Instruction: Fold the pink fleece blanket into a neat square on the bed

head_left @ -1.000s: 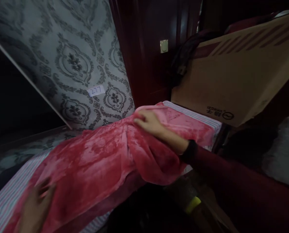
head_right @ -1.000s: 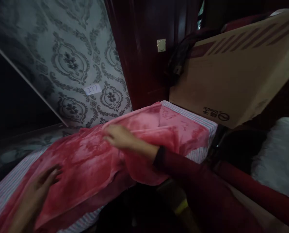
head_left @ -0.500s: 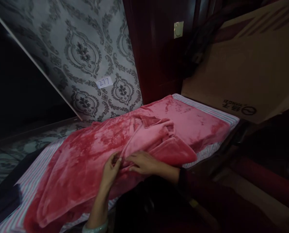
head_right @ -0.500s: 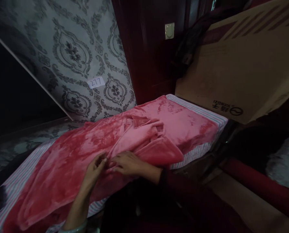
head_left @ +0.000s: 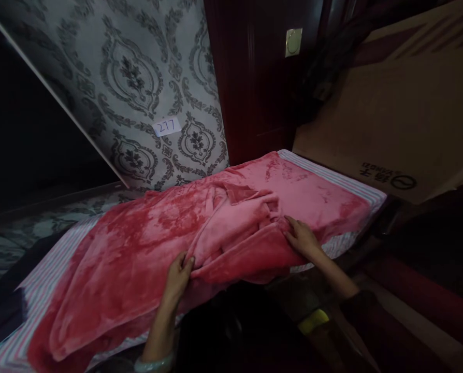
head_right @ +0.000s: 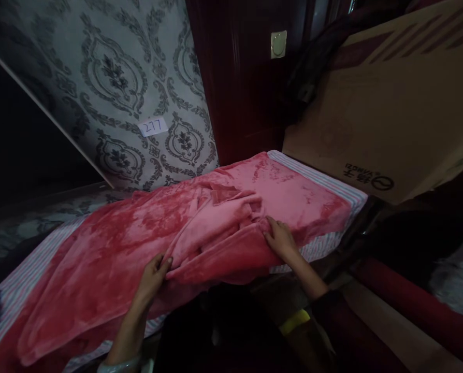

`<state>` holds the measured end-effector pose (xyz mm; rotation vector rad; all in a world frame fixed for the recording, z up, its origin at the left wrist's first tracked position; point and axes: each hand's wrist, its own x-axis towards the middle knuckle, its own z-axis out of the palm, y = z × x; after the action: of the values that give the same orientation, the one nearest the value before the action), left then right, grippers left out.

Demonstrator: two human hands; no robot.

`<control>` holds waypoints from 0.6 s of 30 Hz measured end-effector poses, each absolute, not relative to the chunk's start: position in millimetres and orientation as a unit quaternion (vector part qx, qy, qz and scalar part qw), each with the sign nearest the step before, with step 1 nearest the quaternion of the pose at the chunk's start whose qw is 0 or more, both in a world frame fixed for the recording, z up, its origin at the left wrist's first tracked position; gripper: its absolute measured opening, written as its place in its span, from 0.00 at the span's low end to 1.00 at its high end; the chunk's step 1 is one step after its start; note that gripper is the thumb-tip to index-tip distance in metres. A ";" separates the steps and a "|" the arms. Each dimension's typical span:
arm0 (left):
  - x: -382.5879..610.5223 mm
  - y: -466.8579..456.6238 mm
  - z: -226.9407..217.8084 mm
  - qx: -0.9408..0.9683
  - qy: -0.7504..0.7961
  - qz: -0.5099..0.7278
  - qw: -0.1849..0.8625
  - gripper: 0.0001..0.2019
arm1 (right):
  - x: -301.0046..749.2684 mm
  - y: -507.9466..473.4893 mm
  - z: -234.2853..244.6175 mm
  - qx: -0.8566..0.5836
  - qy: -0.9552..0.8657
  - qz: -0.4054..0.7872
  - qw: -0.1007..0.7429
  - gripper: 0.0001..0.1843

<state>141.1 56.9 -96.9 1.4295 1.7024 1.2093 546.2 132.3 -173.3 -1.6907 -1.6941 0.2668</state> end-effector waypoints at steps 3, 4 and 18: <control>139.3 54.0 -96.9 0.528 0.629 0.461 0.336 0.18 | 542.7 130.7 -167.3 -0.638 -0.602 0.191 0.441 0.14; 138.8 53.1 -97.5 0.522 0.626 0.464 0.346 0.18 | 542.9 129.7 -161.0 -0.625 -0.582 0.211 0.476 0.11; 138.2 49.5 -105.5 0.453 0.607 0.511 0.405 0.21 | 445.0 224.7 -54.4 -0.398 -0.827 0.180 0.354 0.06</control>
<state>138.2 49.5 -105.5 1.1436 1.5321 1.2907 445.0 224.7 -54.4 -1.0280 -2.1394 0.4655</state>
